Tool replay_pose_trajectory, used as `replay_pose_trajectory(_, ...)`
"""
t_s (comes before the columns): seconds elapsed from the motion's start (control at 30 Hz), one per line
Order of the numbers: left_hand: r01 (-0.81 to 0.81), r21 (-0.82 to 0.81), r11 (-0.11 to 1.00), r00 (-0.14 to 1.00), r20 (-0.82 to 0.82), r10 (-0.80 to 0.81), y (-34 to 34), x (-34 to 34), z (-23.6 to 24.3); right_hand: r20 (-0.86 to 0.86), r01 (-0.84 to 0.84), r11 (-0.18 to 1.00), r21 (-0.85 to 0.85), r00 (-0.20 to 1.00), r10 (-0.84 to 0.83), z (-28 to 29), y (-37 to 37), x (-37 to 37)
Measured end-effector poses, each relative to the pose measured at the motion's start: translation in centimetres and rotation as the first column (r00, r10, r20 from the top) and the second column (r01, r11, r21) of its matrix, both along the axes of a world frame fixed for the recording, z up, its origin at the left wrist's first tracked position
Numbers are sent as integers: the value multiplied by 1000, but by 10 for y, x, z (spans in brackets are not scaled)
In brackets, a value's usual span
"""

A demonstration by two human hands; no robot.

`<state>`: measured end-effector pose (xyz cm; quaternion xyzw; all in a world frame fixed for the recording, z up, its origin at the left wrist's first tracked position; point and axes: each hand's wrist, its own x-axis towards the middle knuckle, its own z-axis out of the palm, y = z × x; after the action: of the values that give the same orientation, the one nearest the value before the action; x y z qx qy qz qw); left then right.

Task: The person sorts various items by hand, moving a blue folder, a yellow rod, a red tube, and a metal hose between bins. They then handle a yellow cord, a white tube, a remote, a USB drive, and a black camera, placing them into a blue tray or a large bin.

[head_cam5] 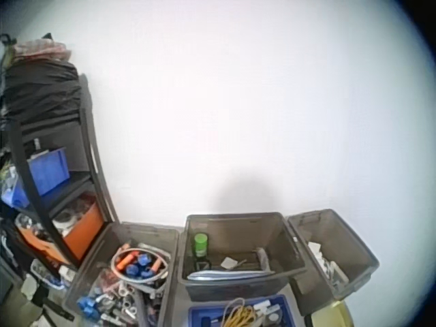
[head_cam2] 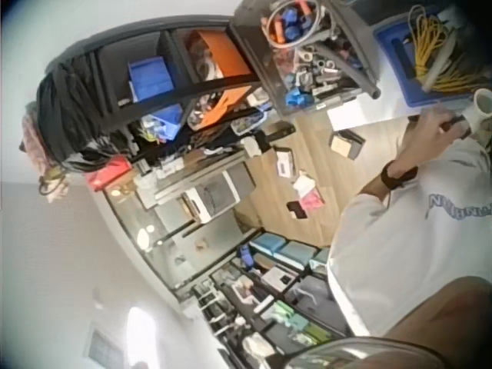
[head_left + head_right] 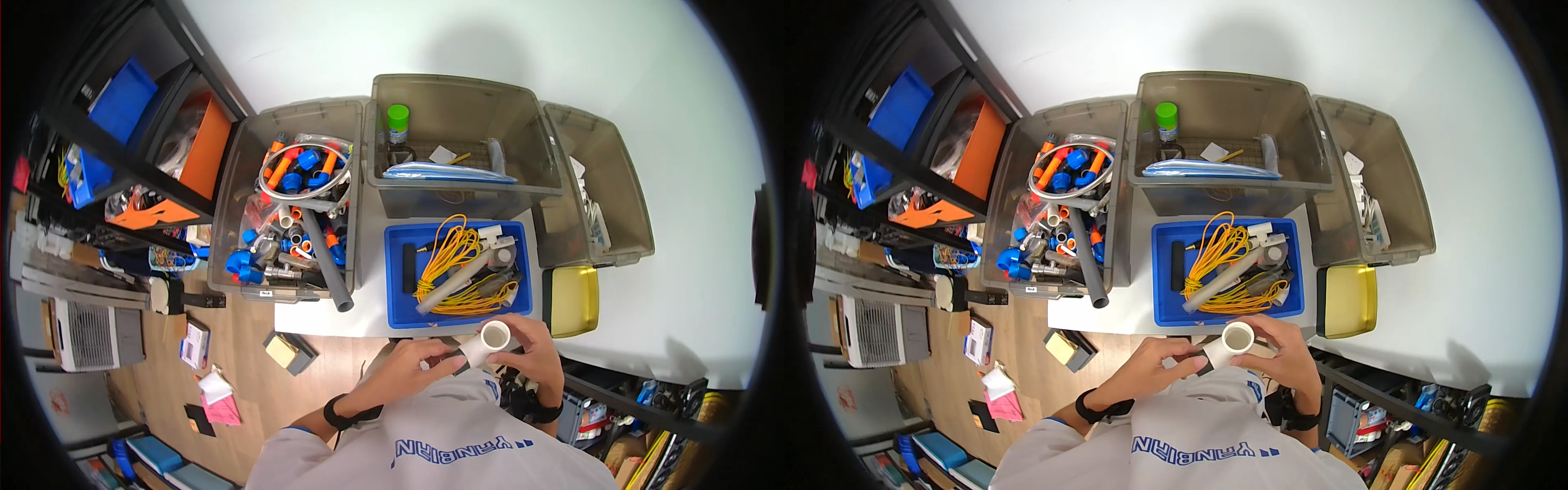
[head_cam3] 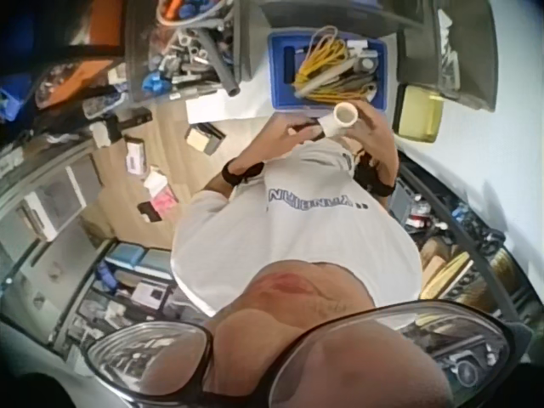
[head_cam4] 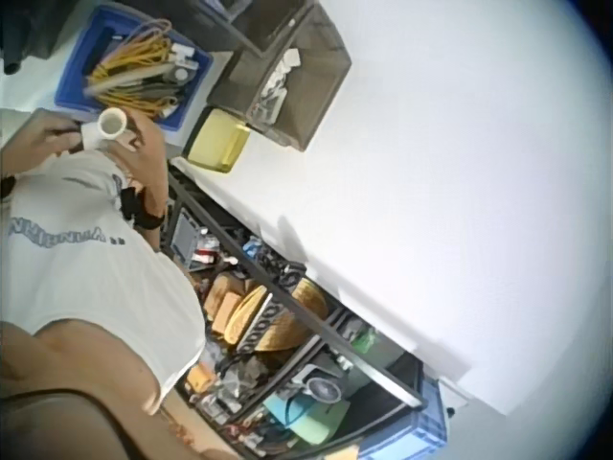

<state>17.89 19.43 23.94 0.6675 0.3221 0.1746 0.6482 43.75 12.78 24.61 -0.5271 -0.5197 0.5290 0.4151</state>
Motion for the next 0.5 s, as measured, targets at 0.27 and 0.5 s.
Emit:
replay_pose_trajectory(0.27,-219,85,972,975,48,216,6,-37,7,3,97,993,66,995,-98,4,15,-38)
replay_pose_trajectory(0.5,-406,203,891,913,128,387,14,-76,3,371,-144,988,62,922,112,6,38,-75)
